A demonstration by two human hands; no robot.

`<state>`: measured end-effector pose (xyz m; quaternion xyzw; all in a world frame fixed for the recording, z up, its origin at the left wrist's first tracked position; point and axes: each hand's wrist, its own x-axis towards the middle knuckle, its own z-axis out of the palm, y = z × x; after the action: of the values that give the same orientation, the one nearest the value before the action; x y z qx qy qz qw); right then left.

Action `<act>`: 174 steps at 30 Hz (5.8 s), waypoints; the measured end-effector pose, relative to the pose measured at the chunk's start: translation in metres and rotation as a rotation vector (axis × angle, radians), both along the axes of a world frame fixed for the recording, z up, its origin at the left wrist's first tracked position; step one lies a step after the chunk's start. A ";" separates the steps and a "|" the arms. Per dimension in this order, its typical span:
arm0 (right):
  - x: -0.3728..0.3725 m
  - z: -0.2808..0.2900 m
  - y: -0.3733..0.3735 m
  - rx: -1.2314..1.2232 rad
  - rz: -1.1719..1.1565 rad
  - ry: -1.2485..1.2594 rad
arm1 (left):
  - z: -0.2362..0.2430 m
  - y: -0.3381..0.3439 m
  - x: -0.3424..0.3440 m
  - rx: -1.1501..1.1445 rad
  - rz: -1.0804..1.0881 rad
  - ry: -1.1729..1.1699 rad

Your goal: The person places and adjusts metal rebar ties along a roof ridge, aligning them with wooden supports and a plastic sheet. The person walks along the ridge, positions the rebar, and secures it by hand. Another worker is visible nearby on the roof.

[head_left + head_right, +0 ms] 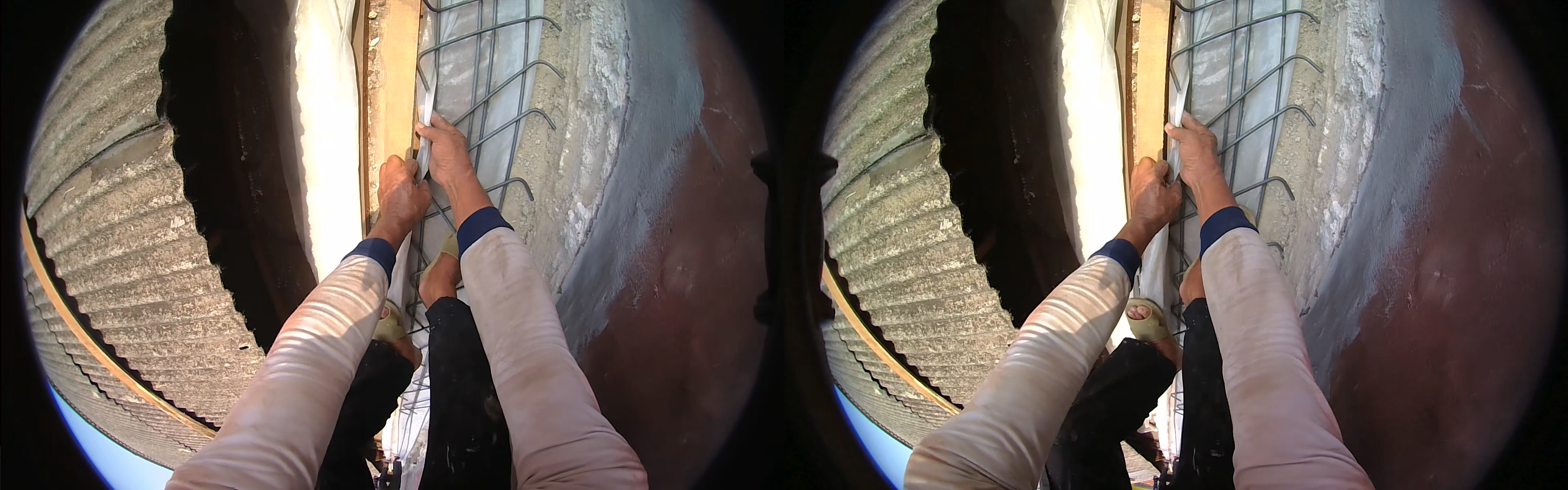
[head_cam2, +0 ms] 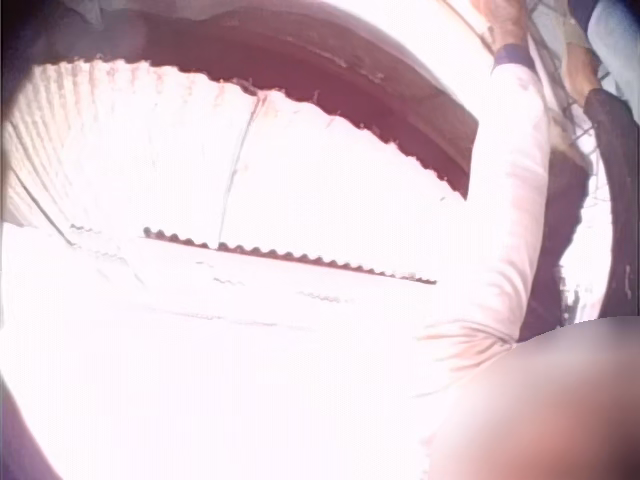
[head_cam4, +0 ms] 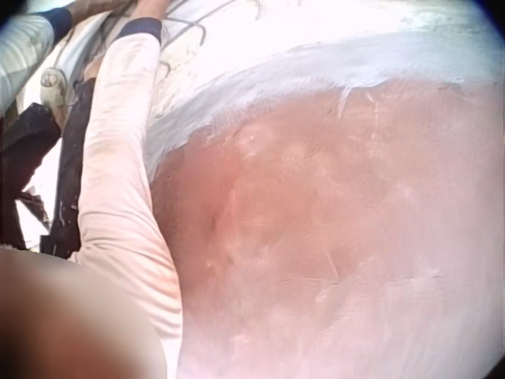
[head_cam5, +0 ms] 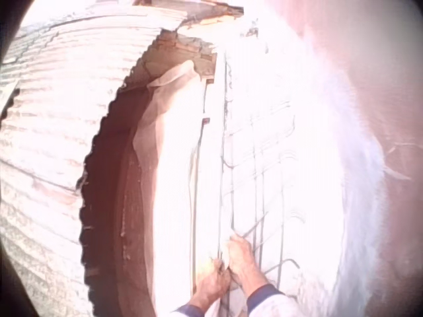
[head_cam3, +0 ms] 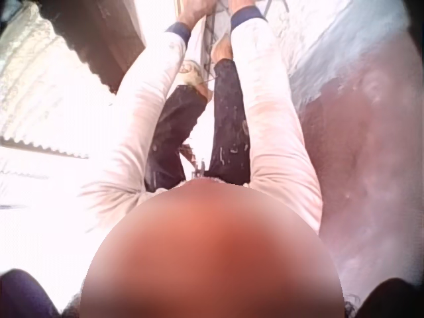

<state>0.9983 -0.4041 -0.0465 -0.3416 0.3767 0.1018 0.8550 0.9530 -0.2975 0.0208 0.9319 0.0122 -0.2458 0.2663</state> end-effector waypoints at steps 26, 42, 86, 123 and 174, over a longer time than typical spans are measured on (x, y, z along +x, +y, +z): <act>0.108 0.006 -0.027 -1.211 0.518 0.084 | -0.003 0.014 0.033 -0.093 0.261 0.178; 0.050 0.047 -0.034 -1.206 0.818 -0.007 | -0.019 0.041 0.093 -0.413 0.376 0.363; 0.166 0.020 -0.120 -0.989 1.170 -0.181 | 0.003 -0.058 0.232 0.266 -0.433 -0.138; 0.164 -0.011 -0.107 0.497 0.246 -0.129 | 0.018 -0.049 0.232 0.280 -0.562 -0.159; 0.305 0.018 -0.067 -0.437 0.128 -0.033 | -0.030 0.010 0.237 0.105 -0.188 0.122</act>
<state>1.3032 -0.4715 -0.0288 -0.5435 0.3534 0.0665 0.7585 1.1897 -0.2875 -0.0097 0.9250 -0.0462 -0.3248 0.1918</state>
